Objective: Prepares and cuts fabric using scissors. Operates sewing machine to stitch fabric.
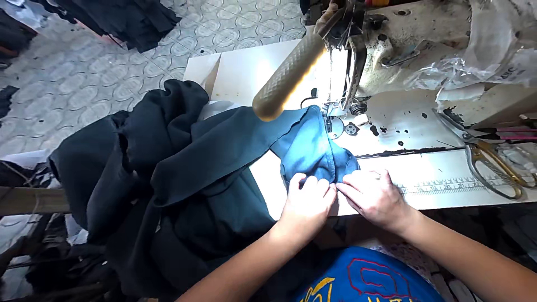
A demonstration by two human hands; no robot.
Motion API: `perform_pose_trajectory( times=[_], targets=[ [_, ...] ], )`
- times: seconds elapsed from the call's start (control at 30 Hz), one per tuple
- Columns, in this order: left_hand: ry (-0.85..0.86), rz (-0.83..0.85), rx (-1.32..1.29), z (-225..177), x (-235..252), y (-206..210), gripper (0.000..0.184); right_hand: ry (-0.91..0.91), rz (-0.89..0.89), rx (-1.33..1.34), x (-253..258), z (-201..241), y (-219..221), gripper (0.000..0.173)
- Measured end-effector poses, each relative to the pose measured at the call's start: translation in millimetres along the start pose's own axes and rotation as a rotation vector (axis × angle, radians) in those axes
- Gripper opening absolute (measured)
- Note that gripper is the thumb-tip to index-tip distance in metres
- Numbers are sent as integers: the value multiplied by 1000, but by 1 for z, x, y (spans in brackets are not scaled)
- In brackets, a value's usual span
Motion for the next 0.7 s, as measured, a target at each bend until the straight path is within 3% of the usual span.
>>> perform_pose_trajectory(
  times=[0.13,0.23,0.3,0.37,0.5,0.57,0.7],
  targets=[
    [322,163,37,-3,30,-23,18,98,38,124,1,-2,-4,21],
    [483,436,-349,49,68,-11,16,161,95,245,6,-8,-2,26],
    [379,527,-614,81,66,13,17,206,160,302,12,-10,0,29],
    [181,459,-718,80,44,20,25,204,168,325,18,-13,3,30],
    [-206,156,-404,15,1,8,20,202,290,517,19,-22,4,29],
    [-219,41,-169,-4,2,11,17,162,339,602,27,-33,3,27],
    [-197,145,-146,15,34,14,16,87,403,466,55,-54,6,28]
  ],
)
Point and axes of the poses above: each hand's wrist, its own x-axis towards the middle knuckle, its own y-axis out of the palm, z = x × y, the point moved 1 cm from there along x, towards the middle knuckle, and after that the axes turned 3 degrees about z, right-handed, at the moved point
